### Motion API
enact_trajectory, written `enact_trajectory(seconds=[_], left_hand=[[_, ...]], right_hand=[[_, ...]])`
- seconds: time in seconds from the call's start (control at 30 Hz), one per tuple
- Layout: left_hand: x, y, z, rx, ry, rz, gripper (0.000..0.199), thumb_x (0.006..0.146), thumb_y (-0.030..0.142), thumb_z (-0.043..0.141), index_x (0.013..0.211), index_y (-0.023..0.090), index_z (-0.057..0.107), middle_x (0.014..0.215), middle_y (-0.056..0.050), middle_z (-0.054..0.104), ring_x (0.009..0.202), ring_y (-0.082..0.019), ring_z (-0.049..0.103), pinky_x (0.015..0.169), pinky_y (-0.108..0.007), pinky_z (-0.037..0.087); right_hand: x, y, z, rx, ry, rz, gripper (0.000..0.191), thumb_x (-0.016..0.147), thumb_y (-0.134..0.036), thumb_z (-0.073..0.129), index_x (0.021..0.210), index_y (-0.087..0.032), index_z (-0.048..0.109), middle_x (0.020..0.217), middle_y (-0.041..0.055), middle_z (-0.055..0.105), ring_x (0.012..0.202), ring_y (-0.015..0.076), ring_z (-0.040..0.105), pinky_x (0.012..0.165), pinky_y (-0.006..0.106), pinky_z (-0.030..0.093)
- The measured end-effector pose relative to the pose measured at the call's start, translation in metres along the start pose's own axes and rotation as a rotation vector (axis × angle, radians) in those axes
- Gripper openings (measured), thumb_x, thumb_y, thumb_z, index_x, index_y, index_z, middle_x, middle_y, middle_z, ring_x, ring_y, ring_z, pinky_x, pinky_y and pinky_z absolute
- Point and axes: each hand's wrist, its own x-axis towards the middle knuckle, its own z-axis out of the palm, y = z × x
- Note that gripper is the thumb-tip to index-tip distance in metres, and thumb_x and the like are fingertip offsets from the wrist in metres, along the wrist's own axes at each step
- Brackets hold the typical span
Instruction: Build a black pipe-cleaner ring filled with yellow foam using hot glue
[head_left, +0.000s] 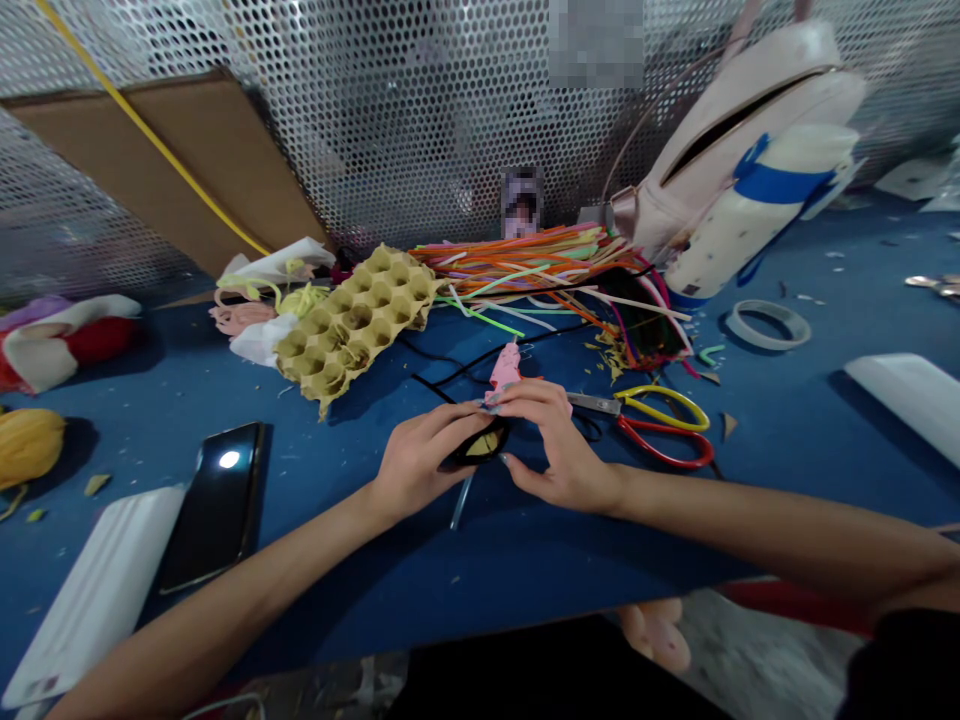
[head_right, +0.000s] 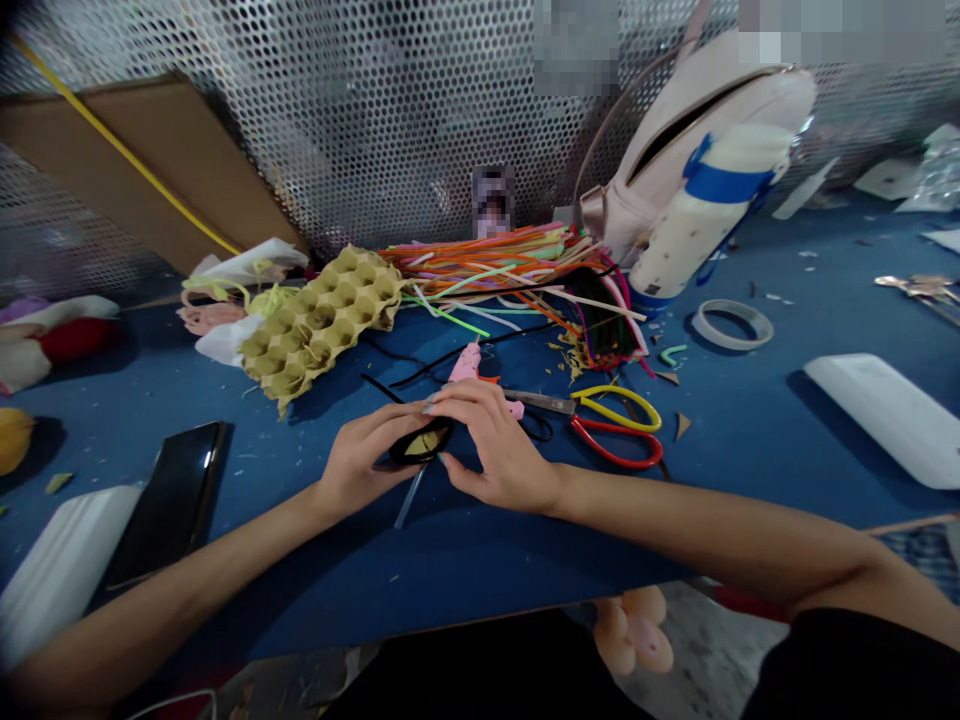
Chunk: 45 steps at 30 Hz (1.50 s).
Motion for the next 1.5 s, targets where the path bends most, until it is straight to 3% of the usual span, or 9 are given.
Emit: enact_trajectory(seconds=[0.7, 0.93, 1.5], left_hand=[[-0.0050, -0.0059, 0.0007, 0.052, 0.015, 0.068, 0.046, 0.093, 0.029, 0.076, 0.136, 0.021, 0.062, 0.127, -0.015, 0.077, 0.116, -0.027, 0.078, 0.092, -0.038, 0.067], [-0.0026, -0.0062, 0.0035, -0.140, 0.034, -0.037, 0.048, 0.091, 0.021, 0.077, 0.136, 0.023, 0.062, 0.127, -0.014, 0.077, 0.120, -0.025, 0.076, 0.098, -0.035, 0.065], [-0.0006, -0.0045, 0.0004, -0.068, 0.021, -0.013, 0.046, 0.091, 0.022, 0.077, 0.135, 0.022, 0.064, 0.128, -0.016, 0.077, 0.116, -0.026, 0.078, 0.094, -0.036, 0.066]], right_hand=[[0.0004, 0.0015, -0.0002, 0.054, -0.005, 0.028, 0.059, 0.092, -0.019, 0.066, 0.145, -0.025, 0.042, 0.135, 0.0145, 0.059, 0.129, 0.0324, 0.056, 0.108, 0.056, 0.049], [0.0011, 0.0016, -0.0006, 0.045, 0.012, 0.072, 0.056, 0.093, -0.019, 0.064, 0.144, -0.025, 0.042, 0.135, 0.0141, 0.059, 0.128, 0.0326, 0.055, 0.109, 0.058, 0.048], [0.0009, 0.0034, -0.0011, 0.063, 0.021, 0.073, 0.056, 0.094, -0.015, 0.061, 0.145, -0.026, 0.041, 0.136, 0.0137, 0.058, 0.130, 0.0334, 0.053, 0.109, 0.059, 0.048]])
